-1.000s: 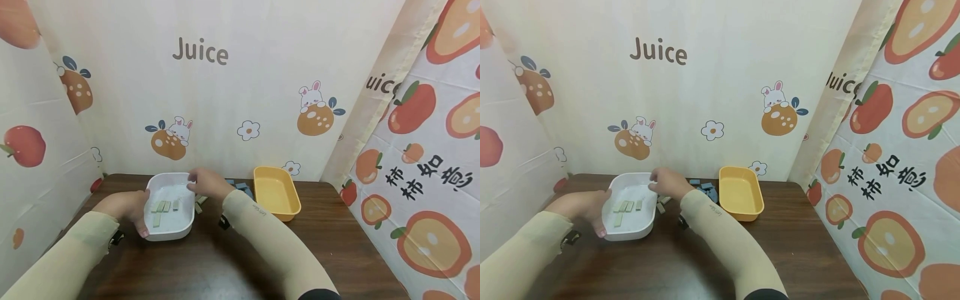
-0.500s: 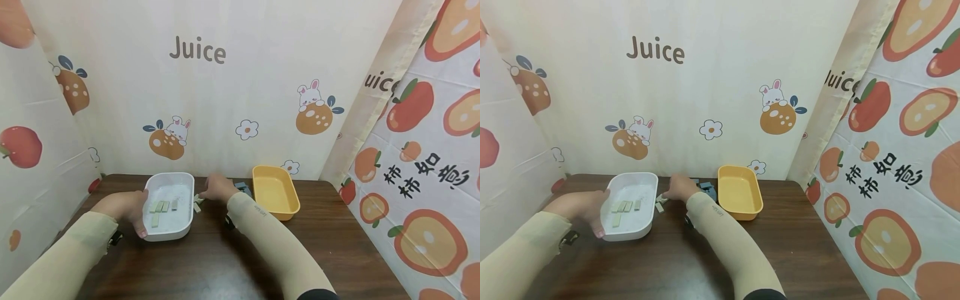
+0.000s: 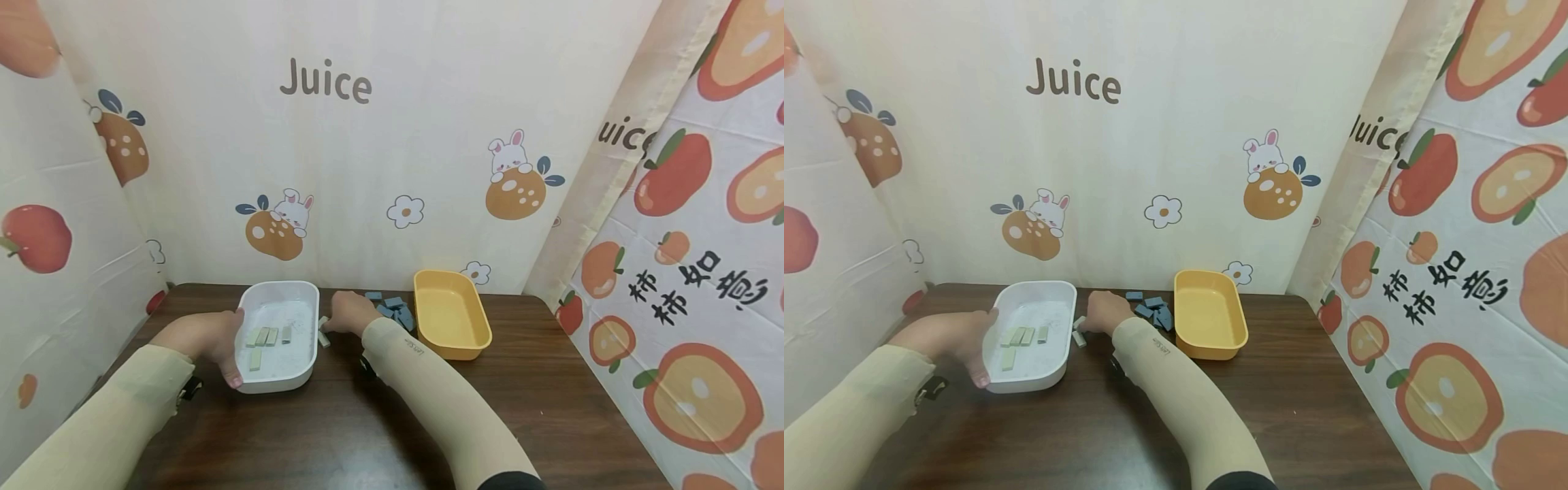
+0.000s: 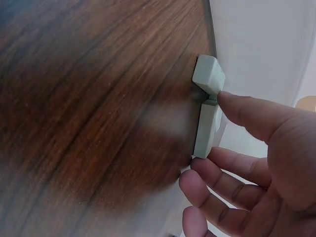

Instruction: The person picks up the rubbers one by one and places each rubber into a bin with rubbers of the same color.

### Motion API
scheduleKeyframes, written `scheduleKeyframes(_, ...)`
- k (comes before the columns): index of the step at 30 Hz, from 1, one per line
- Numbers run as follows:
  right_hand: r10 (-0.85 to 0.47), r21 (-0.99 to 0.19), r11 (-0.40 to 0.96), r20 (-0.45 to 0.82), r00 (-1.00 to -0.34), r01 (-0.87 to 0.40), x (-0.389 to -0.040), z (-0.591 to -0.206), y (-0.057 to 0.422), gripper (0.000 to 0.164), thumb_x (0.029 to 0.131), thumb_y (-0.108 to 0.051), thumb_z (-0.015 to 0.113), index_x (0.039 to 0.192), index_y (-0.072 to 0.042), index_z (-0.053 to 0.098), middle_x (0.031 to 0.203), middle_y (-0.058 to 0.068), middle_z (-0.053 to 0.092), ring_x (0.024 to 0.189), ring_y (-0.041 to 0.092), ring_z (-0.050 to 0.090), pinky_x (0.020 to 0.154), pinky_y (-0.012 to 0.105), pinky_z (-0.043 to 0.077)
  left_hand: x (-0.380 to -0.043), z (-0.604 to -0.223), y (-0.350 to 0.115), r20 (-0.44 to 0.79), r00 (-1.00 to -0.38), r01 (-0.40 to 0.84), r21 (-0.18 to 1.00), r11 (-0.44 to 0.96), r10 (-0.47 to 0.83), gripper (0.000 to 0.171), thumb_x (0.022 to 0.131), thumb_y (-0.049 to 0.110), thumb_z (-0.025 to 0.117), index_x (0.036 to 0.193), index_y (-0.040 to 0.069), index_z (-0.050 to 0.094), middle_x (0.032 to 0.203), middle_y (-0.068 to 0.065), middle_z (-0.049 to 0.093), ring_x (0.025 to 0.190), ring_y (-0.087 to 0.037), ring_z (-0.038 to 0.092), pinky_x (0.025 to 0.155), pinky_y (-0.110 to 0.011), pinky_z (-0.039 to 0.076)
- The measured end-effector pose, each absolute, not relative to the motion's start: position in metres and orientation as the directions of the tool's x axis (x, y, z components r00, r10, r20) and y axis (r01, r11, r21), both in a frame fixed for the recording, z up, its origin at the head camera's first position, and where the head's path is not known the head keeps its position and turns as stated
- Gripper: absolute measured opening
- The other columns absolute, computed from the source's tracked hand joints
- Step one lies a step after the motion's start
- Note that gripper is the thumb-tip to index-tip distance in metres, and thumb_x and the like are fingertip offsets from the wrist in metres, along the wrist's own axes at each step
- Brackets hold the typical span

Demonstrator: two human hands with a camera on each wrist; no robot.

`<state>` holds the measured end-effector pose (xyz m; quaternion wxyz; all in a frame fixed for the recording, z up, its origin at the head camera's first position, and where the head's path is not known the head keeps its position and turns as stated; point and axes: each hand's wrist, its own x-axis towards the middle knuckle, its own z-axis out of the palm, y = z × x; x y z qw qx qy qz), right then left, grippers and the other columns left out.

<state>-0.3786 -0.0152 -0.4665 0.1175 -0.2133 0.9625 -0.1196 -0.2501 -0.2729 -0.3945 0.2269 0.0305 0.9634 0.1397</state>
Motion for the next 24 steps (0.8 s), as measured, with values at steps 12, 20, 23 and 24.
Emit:
scheduleKeyframes(12,-0.442,-0.318,0.872,-0.182,-0.879,-0.373,-0.376,-0.461,-0.0064,0.03,0.096,-0.034,0.09,0.084,-0.015,0.071,0.072,-0.003,0.063,0.066,0.017,0.058,0.059,0.032,0.05,-0.2503,-0.3928,-0.2726,-0.433,-0.893,-0.008,0.278,0.96,0.119,0.155,0.056,0.04,0.115,0.164,-0.026,0.024,0.158,-0.052,0.043,0.134,-0.064,0.053,0.12,-0.086,0.039)
scheduleKeyframes(20,-0.427,-0.292,0.885,-0.195,-0.883,-0.363,-0.3784,-0.4641,-0.0101,0.026,0.094,-0.029,0.09,0.085,-0.015,0.071,0.072,0.0,0.063,0.065,0.018,0.056,0.056,0.033,0.047,-0.2503,-0.394,-0.2728,-0.433,-0.894,-0.014,0.275,0.961,0.111,0.157,0.054,0.042,0.114,0.164,-0.025,0.025,0.159,-0.052,0.043,0.133,-0.063,0.053,0.12,-0.086,0.039)
scheduleKeyframes(23,-0.433,-0.277,0.886,-0.203,-0.878,-0.372,-0.3805,-0.4652,-0.0108,0.03,0.094,-0.026,0.09,0.077,-0.015,0.068,0.066,-0.001,0.058,0.061,0.017,0.053,0.054,0.032,0.045,-0.2504,-0.3943,-0.2722,-0.432,-0.895,-0.013,0.269,0.963,0.108,0.155,0.055,0.041,0.114,0.164,-0.025,0.025,0.159,-0.052,0.043,0.133,-0.063,0.054,0.12,-0.086,0.039)
scheduleKeyframes(24,-0.436,-0.274,0.885,-0.205,-0.876,-0.376,-0.3806,-0.4645,-0.0105,0.03,0.094,-0.025,0.089,0.075,-0.015,0.068,0.065,-0.002,0.058,0.061,0.017,0.053,0.053,0.032,0.044,-0.2503,-0.3942,-0.272,-0.432,-0.895,-0.012,0.268,0.963,0.109,0.155,0.056,0.041,0.114,0.164,-0.025,0.025,0.159,-0.052,0.043,0.133,-0.063,0.054,0.12,-0.086,0.039)
